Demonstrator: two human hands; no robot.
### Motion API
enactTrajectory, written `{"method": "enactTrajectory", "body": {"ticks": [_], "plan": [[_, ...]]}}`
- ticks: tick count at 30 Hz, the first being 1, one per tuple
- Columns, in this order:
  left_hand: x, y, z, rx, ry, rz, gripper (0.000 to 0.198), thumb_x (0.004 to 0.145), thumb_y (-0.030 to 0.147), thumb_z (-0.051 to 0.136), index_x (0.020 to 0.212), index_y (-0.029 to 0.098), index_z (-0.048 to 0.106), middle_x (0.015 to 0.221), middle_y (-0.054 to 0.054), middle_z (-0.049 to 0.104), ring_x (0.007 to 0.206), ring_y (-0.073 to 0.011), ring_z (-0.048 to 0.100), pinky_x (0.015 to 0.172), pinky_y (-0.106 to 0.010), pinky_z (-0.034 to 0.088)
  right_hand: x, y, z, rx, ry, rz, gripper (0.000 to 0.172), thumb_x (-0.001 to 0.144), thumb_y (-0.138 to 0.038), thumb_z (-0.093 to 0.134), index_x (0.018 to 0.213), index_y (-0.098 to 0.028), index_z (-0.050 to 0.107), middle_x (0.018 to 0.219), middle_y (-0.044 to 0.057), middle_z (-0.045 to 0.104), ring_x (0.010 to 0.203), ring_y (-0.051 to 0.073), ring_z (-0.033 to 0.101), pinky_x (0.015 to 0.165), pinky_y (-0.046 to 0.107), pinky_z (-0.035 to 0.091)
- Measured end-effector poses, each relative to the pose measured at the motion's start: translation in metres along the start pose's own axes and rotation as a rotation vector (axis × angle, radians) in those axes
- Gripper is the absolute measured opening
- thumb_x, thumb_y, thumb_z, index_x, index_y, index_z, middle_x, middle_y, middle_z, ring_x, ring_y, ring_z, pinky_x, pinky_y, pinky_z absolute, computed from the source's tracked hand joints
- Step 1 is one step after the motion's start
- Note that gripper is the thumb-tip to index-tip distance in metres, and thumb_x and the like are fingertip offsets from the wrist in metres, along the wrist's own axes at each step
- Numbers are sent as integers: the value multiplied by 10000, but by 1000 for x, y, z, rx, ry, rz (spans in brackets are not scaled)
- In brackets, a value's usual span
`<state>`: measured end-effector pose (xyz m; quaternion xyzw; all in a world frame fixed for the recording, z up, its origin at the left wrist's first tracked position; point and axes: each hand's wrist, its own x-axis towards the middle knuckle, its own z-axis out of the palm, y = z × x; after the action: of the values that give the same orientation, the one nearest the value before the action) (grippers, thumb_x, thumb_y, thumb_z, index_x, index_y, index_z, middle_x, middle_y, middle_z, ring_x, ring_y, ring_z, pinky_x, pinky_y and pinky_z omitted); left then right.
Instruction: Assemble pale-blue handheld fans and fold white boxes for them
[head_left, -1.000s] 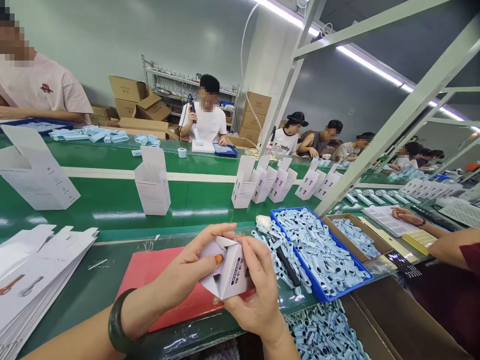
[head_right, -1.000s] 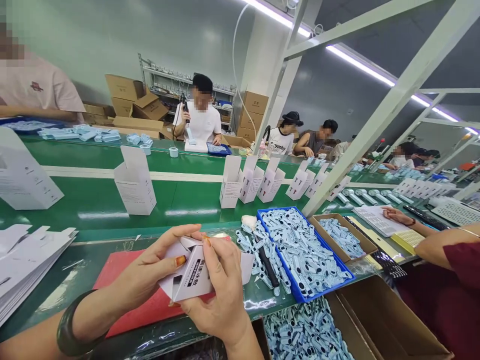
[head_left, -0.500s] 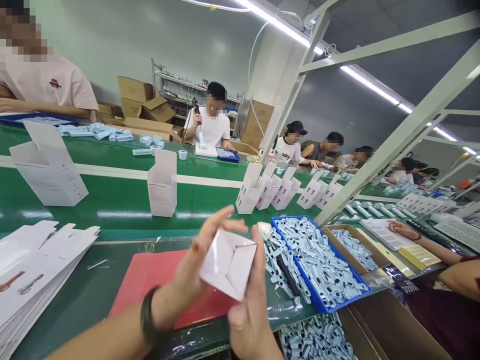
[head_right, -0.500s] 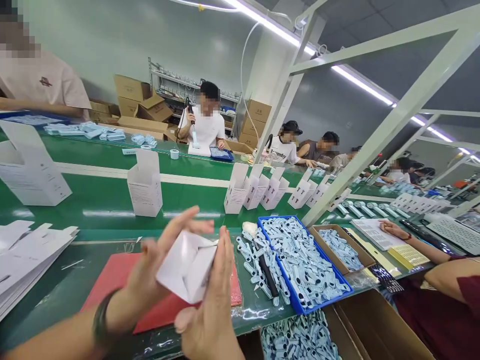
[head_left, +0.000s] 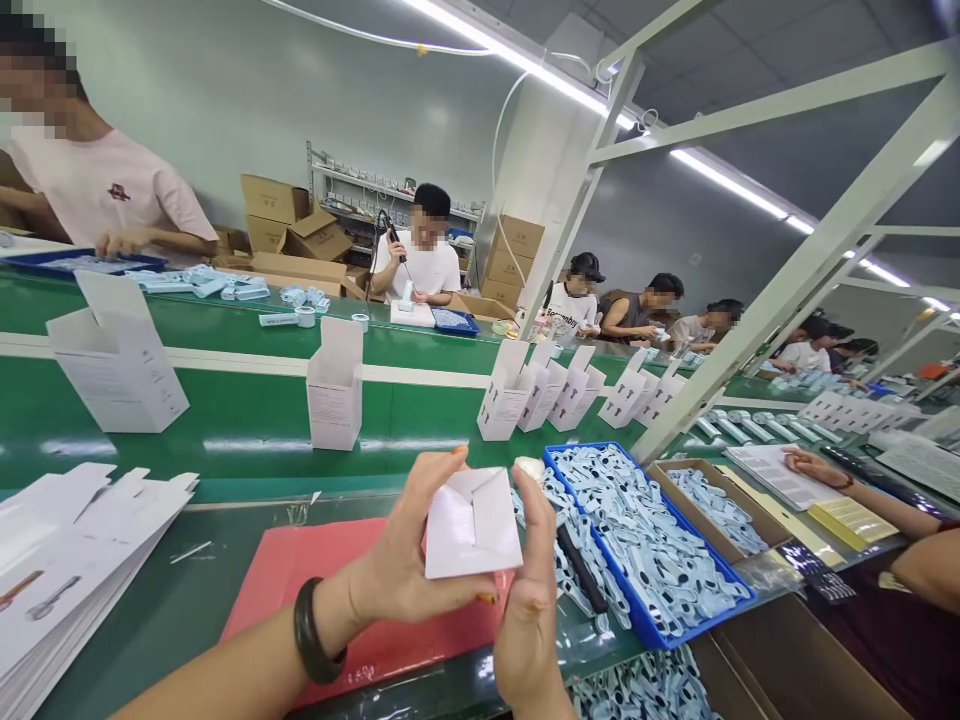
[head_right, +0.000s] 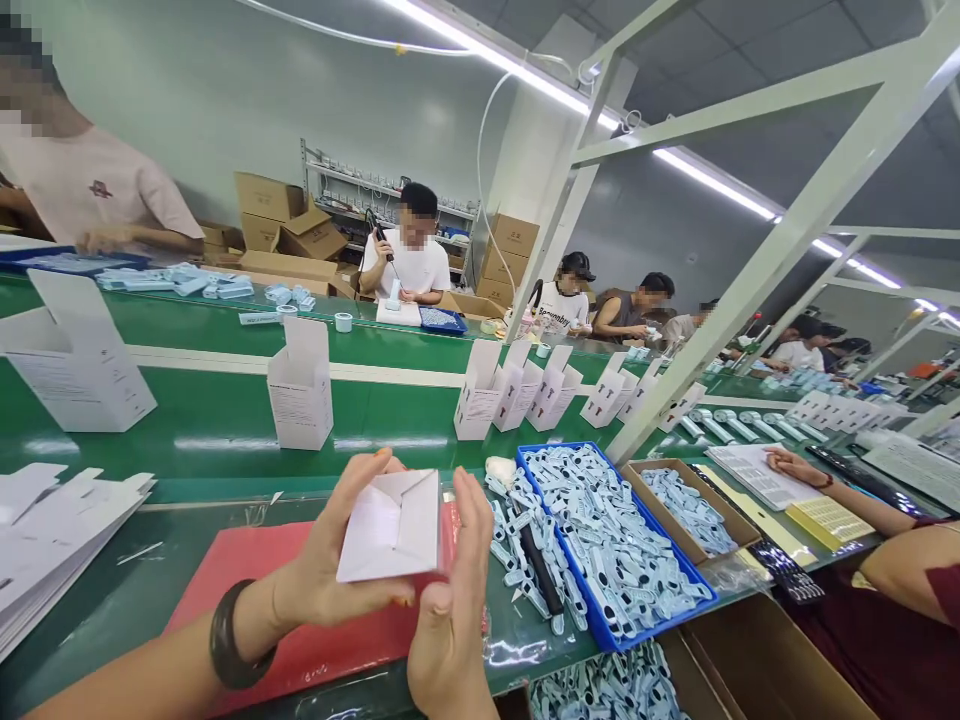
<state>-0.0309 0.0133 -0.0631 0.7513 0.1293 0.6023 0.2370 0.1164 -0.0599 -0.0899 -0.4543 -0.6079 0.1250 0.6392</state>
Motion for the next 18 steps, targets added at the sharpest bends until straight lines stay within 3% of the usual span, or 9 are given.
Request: {"method": "enactTrajectory", "body": {"ticks": [3, 5, 7, 9, 11, 13, 16, 18], "plan": [[17, -2, -14, 64, 294, -116, 976, 642, 505, 939, 1497, 355, 495, 1332, -90, 559, 1151, -289, 568, 1022, -413, 500, -21, 5, 17, 206, 109, 161, 715, 965, -772, 343, 1326, -218, 616, 1283, 154, 609, 1216, 326, 583, 1049, 529, 459], [25, -4, -13, -127, 544, -239, 921, 659, 571, 908, 1470, 363, 524, 1282, -66, 599, 1046, -241, 617, 866, -314, 558, -30, 5, 40, 453, -13, 391, 654, 927, -765, 474, 1226, -215, 661, 1090, 137, 683, 1021, 297, 666, 915, 477, 545], [26, -8, -3, -361, 715, -378, 893, 677, 626, 872, 1454, 344, 533, 1153, -47, 652, 873, -188, 644, 674, -239, 559, -29, 4, 65, 737, -128, 569, 719, 852, -768, 609, 1314, -218, 613, 1134, 136, 704, 1051, 302, 685, 945, 477, 561], [19, -15, 9, -492, 794, -516, 844, 685, 599, 878, 1416, 327, 556, 1091, -33, 683, 816, -167, 658, 642, -219, 567, -14, 4, 85, 929, -90, 624, 758, 825, -699, 703, 1399, -232, 540, 1282, 125, 677, 1210, 298, 646, 1081, 477, 506], [8, -21, 15, -511, 800, -643, 776, 709, 530, 885, 1384, 319, 566, 1183, -43, 688, 957, -193, 685, 772, -248, 601, 11, 10, 97, 977, 12, 603, 685, 856, -559, 735, 1413, -235, 502, 1354, 113, 651, 1292, 270, 606, 1152, 464, 453], [-5, -24, 9, -442, 745, -792, 779, 720, 521, 877, 1395, 316, 544, 1310, -72, 656, 1174, -255, 645, 966, -358, 587, 43, 22, 104, 914, 52, 566, 642, 860, -456, 735, 1396, -211, 482, 1336, 123, 662, 1252, 255, 635, 1120, 451, 482], [-23, -13, -23, -159, 596, -1012, 857, 687, 618, 853, 1435, 358, 525, 1442, -102, 585, 1365, -360, 530, 1130, -562, 476, 98, 56, 116, 567, 45, 483, 729, 787, -398, 750, 1404, -172, 433, 1320, 149, 660, 1180, 246, 671, 1033, 402, 539], [-37, 6, -58, 68, 490, -1017, 853, 629, 636, 865, 1400, 408, 578, 1488, -81, 558, 1366, -417, 524, 1136, -622, 455, 131, 84, 129, 189, 74, 440, 808, 748, -376, 767, 1445, -178, 409, 1396, 159, 603, 1236, 249, 635, 1057, 385, 515]]}}
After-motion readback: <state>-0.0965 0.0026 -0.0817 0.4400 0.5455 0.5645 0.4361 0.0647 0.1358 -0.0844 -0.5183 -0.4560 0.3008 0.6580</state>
